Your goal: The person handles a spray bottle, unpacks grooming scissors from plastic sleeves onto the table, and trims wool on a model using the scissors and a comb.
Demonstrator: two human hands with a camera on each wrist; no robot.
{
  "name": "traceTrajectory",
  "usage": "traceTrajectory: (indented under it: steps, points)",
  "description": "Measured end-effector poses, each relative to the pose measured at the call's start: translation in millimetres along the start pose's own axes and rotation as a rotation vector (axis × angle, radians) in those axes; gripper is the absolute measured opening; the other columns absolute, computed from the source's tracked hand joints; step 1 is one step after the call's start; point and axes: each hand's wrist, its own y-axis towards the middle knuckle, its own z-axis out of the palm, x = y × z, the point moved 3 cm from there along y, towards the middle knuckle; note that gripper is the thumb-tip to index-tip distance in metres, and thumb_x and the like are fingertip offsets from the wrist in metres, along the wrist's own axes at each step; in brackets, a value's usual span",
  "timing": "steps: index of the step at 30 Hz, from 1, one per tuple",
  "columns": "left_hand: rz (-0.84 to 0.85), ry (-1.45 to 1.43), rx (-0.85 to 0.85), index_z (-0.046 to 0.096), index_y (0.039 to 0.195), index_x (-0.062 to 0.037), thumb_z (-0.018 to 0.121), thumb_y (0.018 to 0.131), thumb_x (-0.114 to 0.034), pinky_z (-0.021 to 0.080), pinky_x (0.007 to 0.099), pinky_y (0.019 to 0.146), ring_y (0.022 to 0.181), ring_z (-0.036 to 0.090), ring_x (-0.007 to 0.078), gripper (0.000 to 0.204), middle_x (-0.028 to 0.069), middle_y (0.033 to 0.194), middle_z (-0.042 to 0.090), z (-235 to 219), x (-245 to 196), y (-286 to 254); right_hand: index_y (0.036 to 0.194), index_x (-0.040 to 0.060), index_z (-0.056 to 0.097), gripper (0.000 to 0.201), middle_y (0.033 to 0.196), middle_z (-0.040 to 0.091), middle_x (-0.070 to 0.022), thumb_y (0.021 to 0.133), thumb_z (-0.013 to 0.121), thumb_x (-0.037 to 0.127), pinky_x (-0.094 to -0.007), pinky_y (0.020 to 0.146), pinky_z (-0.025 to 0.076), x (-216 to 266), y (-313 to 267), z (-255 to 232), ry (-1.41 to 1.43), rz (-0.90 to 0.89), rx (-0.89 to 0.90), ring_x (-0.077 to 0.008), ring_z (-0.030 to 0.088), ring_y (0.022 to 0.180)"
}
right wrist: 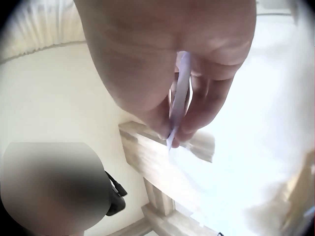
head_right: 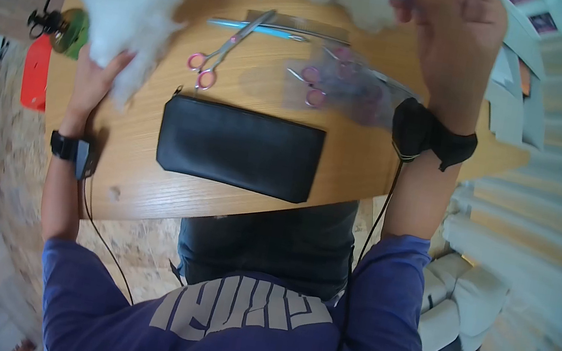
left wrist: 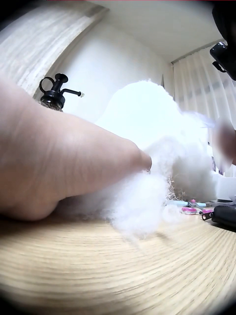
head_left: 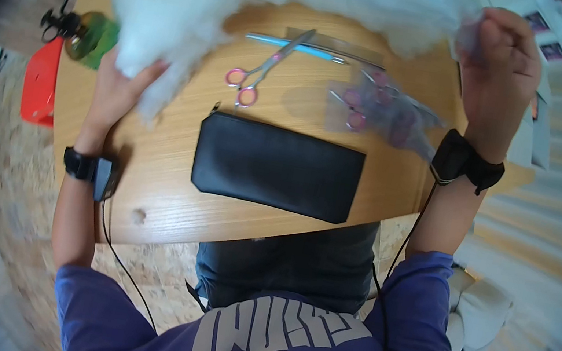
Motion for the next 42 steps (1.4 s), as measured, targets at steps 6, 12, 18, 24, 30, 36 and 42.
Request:
traceTrajectory:
  steps: [6, 12, 18, 24, 30, 36, 42]
  points:
    - [-0.016, 0.0, -0.013, 0.069, 0.111, 0.0061, 0.078, 0.09, -0.013, 0.053, 0.0316, 0.083, 0.09, 0.068, 0.0146, 0.03, 0.0102, 0.102, 0.076, -0.8, 1.4, -1.1, 0.113, -0.004, 0.067, 0.017, 0.097, 0.07, -0.0092, 0.096, 0.067, -0.001, -0.0291, 0.069, 0.048, 86.5, -48.2, -55.2, -0.196, -0.106, -0.157, -0.0139, 0.06, 0.075]
    - [-0.051, 0.05, -0.023, 0.069, 0.111, 0.0072, 0.077, 0.091, -0.016, 0.052, 0.0322, 0.085, 0.091, 0.068, 0.0159, 0.032, 0.0105, 0.104, 0.075, -5.1, 15.3, -0.3, 0.11, 0.0003, 0.07, 0.016, 0.089, 0.07, -0.0017, 0.096, 0.071, 0.006, -0.0202, 0.06, 0.043, 104.9, -173.6, -174.8, -0.456, 0.485, -0.471, -0.0058, 0.056, 0.069]
    - [-0.096, 0.074, -0.024, 0.064, 0.121, 0.0083, 0.074, 0.094, -0.018, 0.05, 0.035, 0.093, 0.103, 0.065, 0.0201, 0.039, 0.014, 0.115, 0.071, -8.9, 25.2, -1.2, 0.114, -0.0013, 0.07, 0.017, 0.099, 0.074, -0.0066, 0.098, 0.067, 0.004, -0.0179, 0.068, 0.051, 68.5, -243.3, -201.9, -0.464, 0.766, -0.691, -0.0083, 0.066, 0.079]
    - [-0.12, -0.043, -0.078, 0.064, 0.116, 0.0082, 0.076, 0.092, -0.014, 0.05, 0.0322, 0.089, 0.097, 0.064, 0.0159, 0.035, 0.0108, 0.11, 0.071, -4.9, 22.9, -2.5, 0.118, -0.0061, 0.067, 0.021, 0.102, 0.074, -0.0101, 0.098, 0.064, 0.002, -0.023, 0.076, 0.057, 36.9, -226.1, -194.0, -0.506, 0.734, -0.665, -0.0135, 0.071, 0.086]
    - [-0.091, 0.041, -0.089, 0.065, 0.114, 0.0086, 0.075, 0.093, -0.014, 0.051, 0.032, 0.087, 0.095, 0.064, 0.0149, 0.033, 0.0101, 0.107, 0.071, -5.1, 21.1, -3.0, 0.116, -0.0039, 0.069, 0.025, 0.104, 0.073, -0.01, 0.095, 0.07, 0.008, -0.0282, 0.08, 0.057, 33.9, -195.4, -176.4, -0.791, 0.775, -0.441, -0.0172, 0.072, 0.093]
    - [-0.135, 0.005, -0.076, 0.066, 0.113, 0.0081, 0.076, 0.092, -0.015, 0.051, 0.0313, 0.086, 0.094, 0.064, 0.0141, 0.033, 0.0089, 0.105, 0.071, -4.1, 16.6, -3.1, 0.114, 0.0056, 0.073, 0.025, 0.121, 0.068, -0.0133, 0.09, 0.075, 0.014, -0.035, 0.09, 0.053, 33.1, -191.1, -159.6, -1.301, 0.468, -0.225, -0.028, 0.065, 0.11]
    - [-0.121, -0.011, -0.067, 0.066, 0.113, 0.0078, 0.077, 0.092, -0.014, 0.051, 0.0301, 0.085, 0.093, 0.064, 0.0136, 0.033, 0.0084, 0.105, 0.072, -3.9, 17.5, -1.3, 0.112, 0.0047, 0.07, 0.024, 0.118, 0.067, -0.0115, 0.091, 0.076, 0.014, -0.0351, 0.085, 0.052, 46.2, -163.9, -83.1, -1.144, 0.417, 0.013, -0.0268, 0.065, 0.107]
